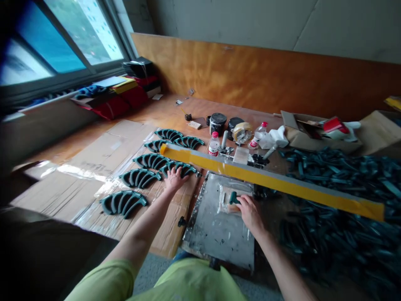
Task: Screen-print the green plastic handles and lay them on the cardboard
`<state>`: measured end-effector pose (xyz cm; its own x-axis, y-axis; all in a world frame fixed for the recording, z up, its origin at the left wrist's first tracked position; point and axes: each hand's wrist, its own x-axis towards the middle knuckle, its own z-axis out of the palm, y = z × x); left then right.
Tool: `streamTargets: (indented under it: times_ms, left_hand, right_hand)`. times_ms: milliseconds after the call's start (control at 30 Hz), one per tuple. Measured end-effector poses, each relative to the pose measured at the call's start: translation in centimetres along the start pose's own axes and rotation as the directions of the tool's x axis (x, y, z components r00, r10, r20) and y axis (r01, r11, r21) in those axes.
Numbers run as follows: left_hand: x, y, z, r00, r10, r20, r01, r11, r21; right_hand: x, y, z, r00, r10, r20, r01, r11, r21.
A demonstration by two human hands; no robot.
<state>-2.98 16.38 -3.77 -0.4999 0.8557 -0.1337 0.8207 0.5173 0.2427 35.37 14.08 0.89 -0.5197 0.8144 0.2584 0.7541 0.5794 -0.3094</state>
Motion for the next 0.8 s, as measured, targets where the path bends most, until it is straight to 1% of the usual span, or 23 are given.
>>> streamTargets:
  times_ms: [100, 167, 233, 300, 367, 400, 433, 500, 533, 567, 600, 633, 700, 733, 800]
  left_hand:
    - [-1.4, 0.4, -0.1, 0.996, 0.043, -0.083, -0.049, 0.997, -0.065]
    - [-2.5, 0.9, -0.8, 0.986, 0.078, -0.146, -0.098, 0.986, -0.137]
    - [-3.6, 1.5, -2.2, 0.974, 0.106, -0.201, -0.152, 0.962, -0.227]
    - [-4.7, 2.3, -4.4, 0.959, 0.114, -0.261, -0.203, 0.916, -0.345]
    - [-5.7, 3.3, -7.3, 0.945, 0.096, -0.311, -0.247, 0.835, -0.492]
    - [-6.1, 3.9, -9.0, 0.94, 0.079, -0.332, -0.268, 0.773, -0.575]
    - [-6.5, 4.7, -10.6, 0.936, 0.063, -0.348, -0.292, 0.693, -0.66]
    - [-7.3, 6.5, -13.8, 0.934, 0.053, -0.354, -0.334, 0.485, -0.808]
    - [-7.6, 7.5, -15.1, 0.937, 0.064, -0.343, -0.341, 0.376, -0.862]
    - [-7.9, 8.5, -16.3, 0.942, 0.092, -0.322, -0.335, 0.285, -0.898]
    - [-8.3, 9.4, -17.2, 0.946, 0.129, -0.296, -0.318, 0.221, -0.922]
    - [-8.7, 10.2, -17.9, 0.949, 0.167, -0.267, -0.297, 0.186, -0.937]
    - [-9.7, 11.1, -18.6, 0.952, 0.208, -0.222, -0.26, 0.179, -0.949]
    - [-10.3, 11.1, -18.6, 0.954, 0.213, -0.21, -0.251, 0.188, -0.949]
    - [-11.9, 10.3, -18.2, 0.96, 0.21, -0.187, -0.229, 0.197, -0.953]
  right_hand:
    - [0.8, -1.0, 0.2, 0.998, -0.018, 0.055, 0.02, 0.999, -0.048]
    - [1.2, -1.6, 0.4, 0.996, -0.029, 0.087, 0.035, 0.997, -0.072]
    - [1.2, -2.0, 0.5, 0.993, -0.032, 0.113, 0.043, 0.994, -0.101]
    - [0.9, -2.2, 0.5, 0.989, -0.036, 0.141, 0.054, 0.991, -0.126]
    - [0.7, -2.3, 0.4, 0.987, -0.042, 0.155, 0.062, 0.99, -0.129]
    - [0.7, -2.3, 0.4, 0.988, -0.042, 0.147, 0.061, 0.99, -0.126]
    - [0.7, -2.2, 0.5, 0.99, -0.046, 0.132, 0.062, 0.991, -0.122]
    - [1.0, -2.3, 0.9, 0.991, -0.079, 0.105, 0.09, 0.99, -0.11]
    - [1.1, -2.4, 1.3, 0.988, -0.112, 0.108, 0.123, 0.987, -0.1]
    - [1.2, -2.5, 1.7, 0.98, -0.154, 0.124, 0.165, 0.982, -0.087]
    - [1.3, -2.6, 2.1, 0.969, -0.197, 0.146, 0.209, 0.976, -0.068]
    - [1.2, -2.6, 2.4, 0.959, -0.23, 0.166, 0.24, 0.969, -0.048]
    - [1.0, -2.0, 2.5, 0.955, -0.24, 0.173, 0.246, 0.969, -0.014]
    - [0.7, -1.4, 2.3, 0.966, -0.208, 0.152, 0.21, 0.978, -0.001]
    - [0.2, 0.6, 0.8, 0.994, -0.077, 0.075, 0.076, 0.997, 0.018]
